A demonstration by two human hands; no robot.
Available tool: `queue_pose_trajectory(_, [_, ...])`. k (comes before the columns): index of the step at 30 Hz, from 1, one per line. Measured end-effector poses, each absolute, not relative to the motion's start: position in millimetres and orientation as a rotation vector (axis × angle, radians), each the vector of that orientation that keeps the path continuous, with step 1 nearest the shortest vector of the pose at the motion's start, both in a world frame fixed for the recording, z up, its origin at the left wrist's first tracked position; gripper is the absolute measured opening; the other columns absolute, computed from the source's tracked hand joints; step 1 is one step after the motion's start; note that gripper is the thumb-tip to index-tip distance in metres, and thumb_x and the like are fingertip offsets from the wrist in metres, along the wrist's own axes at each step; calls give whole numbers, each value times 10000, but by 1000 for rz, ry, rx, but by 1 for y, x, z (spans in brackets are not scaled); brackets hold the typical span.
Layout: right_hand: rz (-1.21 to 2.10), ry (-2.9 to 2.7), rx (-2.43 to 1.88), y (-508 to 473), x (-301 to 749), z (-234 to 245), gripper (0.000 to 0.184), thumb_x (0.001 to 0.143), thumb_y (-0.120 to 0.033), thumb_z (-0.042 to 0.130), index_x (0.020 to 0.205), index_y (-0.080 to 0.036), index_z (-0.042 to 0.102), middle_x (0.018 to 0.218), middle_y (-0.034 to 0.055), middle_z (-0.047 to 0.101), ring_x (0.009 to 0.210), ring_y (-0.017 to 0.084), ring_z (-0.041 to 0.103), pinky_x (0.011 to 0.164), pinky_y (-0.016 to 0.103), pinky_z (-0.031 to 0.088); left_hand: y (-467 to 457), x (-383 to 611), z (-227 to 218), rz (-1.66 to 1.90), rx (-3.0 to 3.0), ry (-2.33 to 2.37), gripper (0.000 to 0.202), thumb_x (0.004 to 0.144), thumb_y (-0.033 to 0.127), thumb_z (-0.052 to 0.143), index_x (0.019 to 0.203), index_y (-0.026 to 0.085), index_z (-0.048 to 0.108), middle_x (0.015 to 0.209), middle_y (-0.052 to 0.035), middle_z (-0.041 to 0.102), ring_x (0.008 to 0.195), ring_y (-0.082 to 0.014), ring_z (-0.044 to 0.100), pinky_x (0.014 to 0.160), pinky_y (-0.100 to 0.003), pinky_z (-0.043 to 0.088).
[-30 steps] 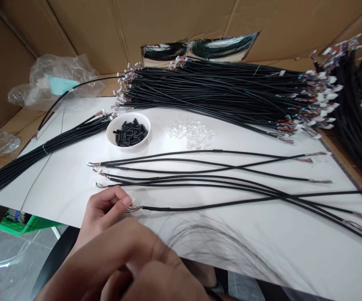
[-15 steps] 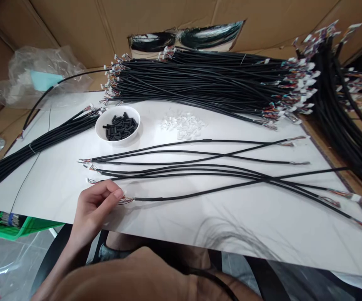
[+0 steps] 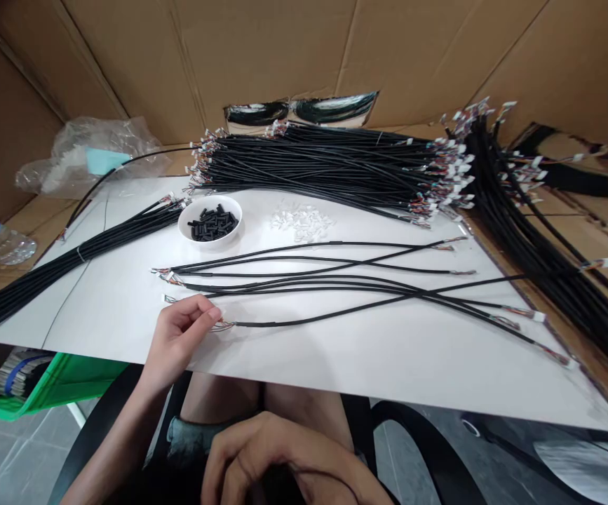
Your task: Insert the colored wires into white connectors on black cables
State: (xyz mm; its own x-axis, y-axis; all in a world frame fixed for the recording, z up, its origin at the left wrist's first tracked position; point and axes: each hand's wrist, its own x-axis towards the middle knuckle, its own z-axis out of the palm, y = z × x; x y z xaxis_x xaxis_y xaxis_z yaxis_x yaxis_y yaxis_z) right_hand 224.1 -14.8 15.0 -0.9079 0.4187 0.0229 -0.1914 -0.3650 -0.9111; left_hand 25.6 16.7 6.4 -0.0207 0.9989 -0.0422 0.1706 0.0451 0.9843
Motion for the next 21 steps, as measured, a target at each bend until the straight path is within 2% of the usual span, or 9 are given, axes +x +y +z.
queue_pose_trajectory(3, [2186, -1870, -442, -24, 219, -12, 388, 697, -576, 676, 699, -188, 685, 867, 59, 641, 687, 155, 579, 513, 224, 429, 17, 25, 4, 1119, 1304, 1328, 300, 850, 365, 595, 638, 155, 560, 499, 72, 343, 476, -74, 250, 471, -233, 176])
queue_pose_trajectory(5, [1956, -2116, -792, -29, 217, -29, 207, 720, -396, 686, 813, -217, 733, 859, 30, 669, 718, 151, 603, 583, 223, 460, 17, 24, 1, 1137, 1310, 1299, 314, 840, 391, 603, 638, 157, 547, 496, 75, 344, 470, -71, 256, 472, -232, 177])
queue_pose_trajectory(6, [1851, -2172, -914, -31, 216, -35, 140, 712, -296, 683, 810, -214, 741, 818, 24, 668, 697, 146, 590, 591, 227, 452, 18, 24, 0, 1148, 1314, 1284, 322, 834, 402, 609, 637, 157, 545, 492, 76, 348, 463, -69, 258, 469, -232, 175])
queue_pose_trajectory(8, [1691, -2255, -1073, -33, 215, -45, 148, 694, -144, 633, 779, -199, 741, 721, 17, 659, 643, 142, 569, 574, 235, 429, 19, 23, -2, 1171, 1328, 1254, 331, 828, 415, 623, 639, 154, 551, 491, 78, 368, 450, -65, 274, 463, -229, 184])
queue_pose_trajectory(10, [1553, -2313, -1173, -33, 216, -50, 189, 689, -77, 580, 710, -193, 728, 654, 18, 652, 604, 152, 563, 548, 249, 413, 19, 21, -3, 1185, 1351, 1221, 328, 841, 407, 632, 651, 149, 563, 510, 76, 419, 445, -66, 323, 461, -219, 236])
queue_pose_trajectory(15, [1233, -2348, -1268, -34, 223, -41, 290, 750, -35, 492, 765, -193, 735, 776, 82, 723, 727, 215, 634, 660, 315, 463, 17, 17, -5, 1184, 1399, 1158, 291, 895, 357, 624, 715, 130, 590, 609, 51, 543, 506, -80, 493, 515, -224, 428])
queue_pose_trajectory(19, [1273, -2353, -1093, -37, 224, -13, 168, 809, -133, 580, 807, -181, 741, 719, 21, 720, 638, 154, 635, 597, 239, 476, 15, 14, -7, 1190, 1387, 1139, 262, 899, 334, 625, 747, 122, 609, 671, 30, 593, 567, -92, 553, 555, -238, 478])
queue_pose_trajectory(21, [1247, -2296, -997, -37, 221, 4, 192, 882, -205, 546, 823, -184, 727, 744, 5, 715, 662, 133, 634, 610, 216, 481, 14, 14, -7, 1195, 1369, 1132, 265, 889, 340, 636, 742, 121, 614, 667, 29, 594, 561, -90, 546, 547, -234, 470])
